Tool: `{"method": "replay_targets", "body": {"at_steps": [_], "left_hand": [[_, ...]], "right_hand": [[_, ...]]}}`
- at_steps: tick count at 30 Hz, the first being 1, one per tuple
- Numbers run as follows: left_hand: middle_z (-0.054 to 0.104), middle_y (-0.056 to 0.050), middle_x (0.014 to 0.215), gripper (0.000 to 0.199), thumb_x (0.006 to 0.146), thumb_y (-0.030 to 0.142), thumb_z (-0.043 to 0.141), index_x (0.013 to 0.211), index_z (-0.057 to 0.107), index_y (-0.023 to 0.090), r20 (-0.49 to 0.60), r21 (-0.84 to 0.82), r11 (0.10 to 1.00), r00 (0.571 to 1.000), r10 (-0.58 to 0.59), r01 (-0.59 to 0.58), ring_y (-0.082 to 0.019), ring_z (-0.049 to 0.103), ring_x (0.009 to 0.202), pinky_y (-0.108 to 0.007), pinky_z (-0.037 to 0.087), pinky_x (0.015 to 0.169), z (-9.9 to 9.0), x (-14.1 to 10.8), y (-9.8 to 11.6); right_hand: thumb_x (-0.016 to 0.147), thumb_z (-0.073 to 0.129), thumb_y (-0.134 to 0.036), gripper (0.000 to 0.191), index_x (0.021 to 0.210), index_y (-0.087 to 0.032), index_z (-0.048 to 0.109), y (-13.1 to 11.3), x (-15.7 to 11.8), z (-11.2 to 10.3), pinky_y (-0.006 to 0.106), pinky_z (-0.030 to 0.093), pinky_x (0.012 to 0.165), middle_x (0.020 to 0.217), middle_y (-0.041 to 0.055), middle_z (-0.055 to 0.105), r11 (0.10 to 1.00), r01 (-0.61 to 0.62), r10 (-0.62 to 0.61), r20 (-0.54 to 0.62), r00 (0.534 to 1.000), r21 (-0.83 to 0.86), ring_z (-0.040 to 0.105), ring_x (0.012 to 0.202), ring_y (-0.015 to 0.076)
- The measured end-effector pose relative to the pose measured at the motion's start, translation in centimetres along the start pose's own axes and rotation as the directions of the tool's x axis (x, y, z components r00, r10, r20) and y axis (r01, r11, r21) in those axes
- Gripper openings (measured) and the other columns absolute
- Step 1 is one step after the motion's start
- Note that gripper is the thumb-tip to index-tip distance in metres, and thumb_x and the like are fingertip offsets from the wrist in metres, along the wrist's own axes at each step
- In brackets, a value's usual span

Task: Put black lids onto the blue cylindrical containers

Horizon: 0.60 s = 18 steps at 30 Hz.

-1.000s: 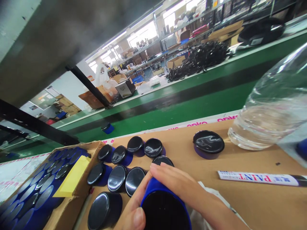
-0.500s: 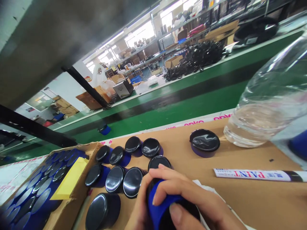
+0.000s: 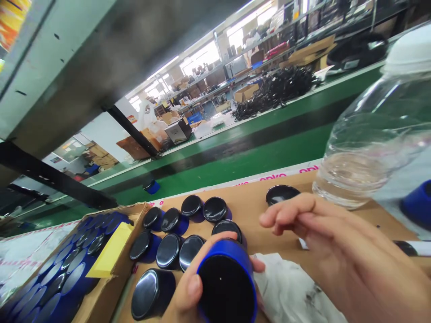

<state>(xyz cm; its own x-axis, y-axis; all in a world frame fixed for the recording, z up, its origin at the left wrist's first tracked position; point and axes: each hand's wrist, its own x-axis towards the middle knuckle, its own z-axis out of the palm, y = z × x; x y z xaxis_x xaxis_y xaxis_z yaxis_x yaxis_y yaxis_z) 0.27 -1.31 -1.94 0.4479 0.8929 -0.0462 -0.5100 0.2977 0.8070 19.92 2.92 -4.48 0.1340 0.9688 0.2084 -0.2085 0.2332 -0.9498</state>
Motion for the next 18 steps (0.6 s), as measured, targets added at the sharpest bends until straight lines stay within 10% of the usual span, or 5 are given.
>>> {"method": "replay_targets", "body": {"at_steps": [4, 6, 8, 12, 18], "left_hand": [[0.063, -0.008, 0.134, 0.074, 0.076, 0.043, 0.08, 0.139, 0.042, 0.031, -0.069, 0.557, 0.802, 0.951, 0.303, -0.215, -0.024, 0.066, 0.115, -0.028, 0.055, 0.089, 1.5, 0.4, 4.3], [0.056, -0.005, 0.141, 0.077, 0.077, 0.035, 0.08, 0.141, 0.038, 0.035, 0.076, 0.947, 0.235, 0.864, 0.497, -0.219, -0.024, 0.061, 0.122, -0.031, 0.053, 0.097, 1.8, 1.9, 7.3], [0.051, -0.009, 0.144, 0.078, 0.081, 0.034, 0.075, 0.144, 0.03, 0.026, 0.239, 0.946, -0.313, 0.842, 0.483, -0.089, -0.025, 0.054, 0.128, -0.038, 0.046, 0.109, 1.1, 4.8, 9.8], [0.06, -0.015, 0.127, 0.067, 0.078, 0.024, 0.08, 0.136, 0.048, 0.012, 0.048, 0.882, -0.448, 0.917, 0.397, 0.148, -0.031, 0.058, 0.118, -0.052, 0.05, 0.103, -2.8, 12.4, 11.9], [0.057, -0.011, 0.133, 0.038, 0.093, 0.032, 0.066, 0.127, 0.057, 0.017, -0.105, 0.855, -0.403, 0.869, 0.484, 0.327, -0.028, 0.058, 0.119, -0.052, 0.052, 0.099, -7.2, 18.1, 11.2]], "right_hand": [[0.094, 0.062, -0.054, 0.035, 0.1, -0.021, 0.072, 0.4, 0.0, 1.3, 0.041, 0.059, 0.089, 0.099, 0.0102, 0.063, 0.943, 0.131, -0.118, 0.063, 0.991, -0.306, 0.059, 0.103, 0.0331], [0.095, 0.062, -0.054, 0.036, 0.103, -0.021, 0.071, 0.5, -0.1, 1.9, 0.041, 0.059, 0.087, 0.099, 0.0101, 0.062, 0.883, 0.216, -0.17, 0.144, 0.975, -0.417, 0.06, 0.102, 0.0325], [0.095, 0.061, -0.054, 0.035, 0.105, -0.021, 0.069, 0.6, -0.1, 2.1, 0.04, 0.059, 0.086, 0.1, 0.0098, 0.062, 0.844, 0.284, -0.206, 0.212, 0.955, -0.456, 0.06, 0.102, 0.0319], [0.099, 0.057, -0.047, 0.031, 0.111, -0.02, 0.066, 0.7, 0.1, 1.8, 0.038, 0.058, 0.084, 0.108, 0.0091, 0.06, 0.801, 0.397, -0.268, 0.324, 0.907, -0.448, 0.059, 0.106, 0.0301], [0.109, 0.038, -0.033, 0.02, 0.126, -0.036, 0.046, 2.2, 0.6, 0.9, 0.036, 0.052, 0.095, 0.129, -0.0066, 0.048, 0.695, 0.553, -0.311, 0.502, 0.807, -0.458, 0.048, 0.12, 0.0173]]}}
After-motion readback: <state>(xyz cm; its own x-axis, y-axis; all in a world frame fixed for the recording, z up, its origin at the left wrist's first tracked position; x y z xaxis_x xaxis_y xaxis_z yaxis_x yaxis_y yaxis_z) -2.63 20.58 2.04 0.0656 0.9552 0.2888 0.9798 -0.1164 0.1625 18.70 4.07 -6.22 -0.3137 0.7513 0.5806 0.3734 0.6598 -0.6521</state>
